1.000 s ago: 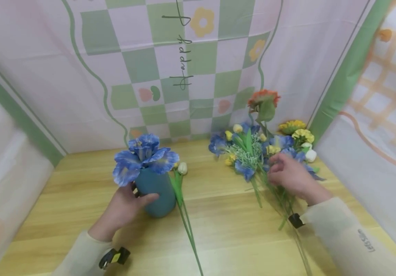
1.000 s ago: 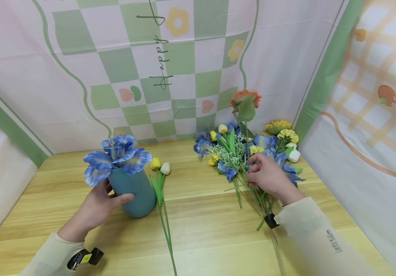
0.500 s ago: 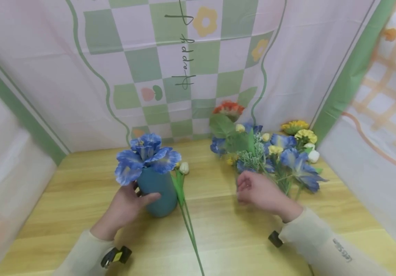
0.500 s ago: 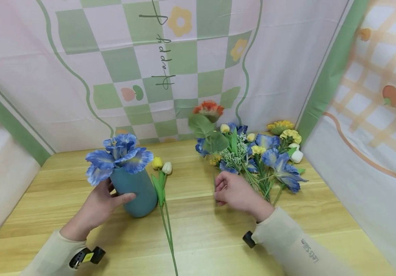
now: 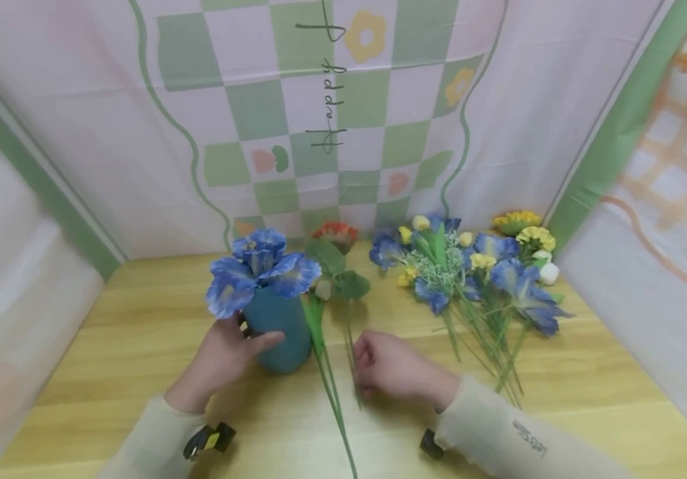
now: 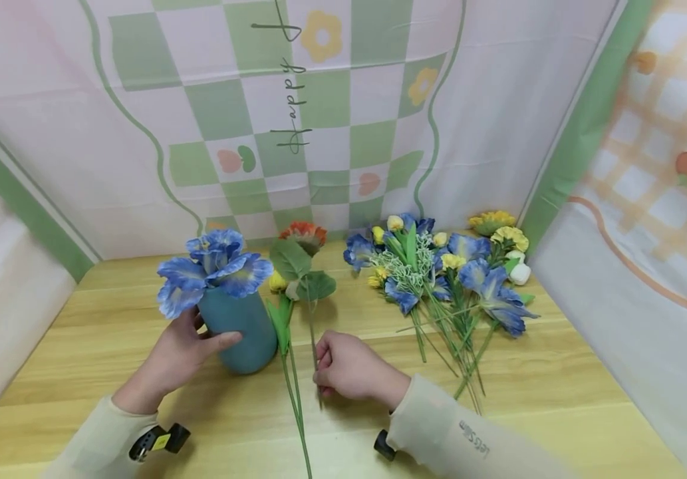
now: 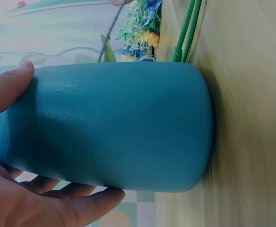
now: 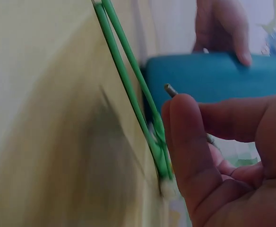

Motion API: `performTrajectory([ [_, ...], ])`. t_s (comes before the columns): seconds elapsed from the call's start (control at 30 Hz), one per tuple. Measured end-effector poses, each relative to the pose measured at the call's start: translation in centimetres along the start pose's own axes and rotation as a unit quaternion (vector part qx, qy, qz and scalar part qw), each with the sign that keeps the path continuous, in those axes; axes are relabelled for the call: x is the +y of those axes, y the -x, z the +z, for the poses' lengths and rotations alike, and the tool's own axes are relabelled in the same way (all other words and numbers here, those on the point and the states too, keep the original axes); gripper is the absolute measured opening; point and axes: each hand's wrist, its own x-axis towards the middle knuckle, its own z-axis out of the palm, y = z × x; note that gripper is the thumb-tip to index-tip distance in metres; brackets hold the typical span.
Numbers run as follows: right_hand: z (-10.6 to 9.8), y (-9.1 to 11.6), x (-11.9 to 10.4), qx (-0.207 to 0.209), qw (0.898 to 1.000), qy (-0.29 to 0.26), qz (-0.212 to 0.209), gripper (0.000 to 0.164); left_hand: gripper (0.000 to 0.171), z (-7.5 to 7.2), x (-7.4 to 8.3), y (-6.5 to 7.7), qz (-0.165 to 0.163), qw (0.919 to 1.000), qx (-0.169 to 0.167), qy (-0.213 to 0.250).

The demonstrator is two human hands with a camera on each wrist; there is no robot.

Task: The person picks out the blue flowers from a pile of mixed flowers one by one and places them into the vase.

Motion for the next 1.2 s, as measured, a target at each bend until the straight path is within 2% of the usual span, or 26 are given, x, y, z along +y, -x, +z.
performTrajectory([
  [0.2,1.8,-0.2,0.1,-0.025,0.999,0.030,-0.013,0.014,0.097,0.6,-0.1,-0.3,-0.015,0.9999,-0.001,-0.004],
  [0.33,2.6,0.1,0.4,-0.034,0.999,0.037,-0.005,0.016,0.096,1.3,-0.1,-0.4,-0.020,0.9998,-0.003,-0.001],
  [0.5,3.3,0.6,0.3,-0.050,0.998,0.022,0.007,0.018,0.098,2.0,0.0,-0.1,-0.026,0.9997,0.001,0.003],
  [0.67,3.4,0.6,0.3,-0.062,0.997,0.043,-0.004,0.018,0.099,2.0,0.1,0.1,-0.018,0.9998,0.008,-0.003],
  [0.8,2.9,0.5,0.8,-0.068,0.995,0.077,-0.017,0.016,0.101,1.8,0.1,0.2,-0.017,0.9998,0.010,-0.006],
  [0.97,1.4,0.8,1.1,-0.069,0.994,0.088,-0.016,0.011,0.102,1.4,0.2,0.2,-0.014,0.9998,0.014,-0.008],
  [1.1,-0.4,1.1,1.1,-0.046,0.992,0.112,-0.015,0.008,0.101,0.9,0.3,0.3,-0.009,0.9996,0.021,-0.014],
  [1.2,-2.0,1.5,1.4,-0.009,0.990,0.143,-0.010,0.007,0.101,0.6,0.4,0.7,-0.015,0.9994,0.024,-0.021],
])
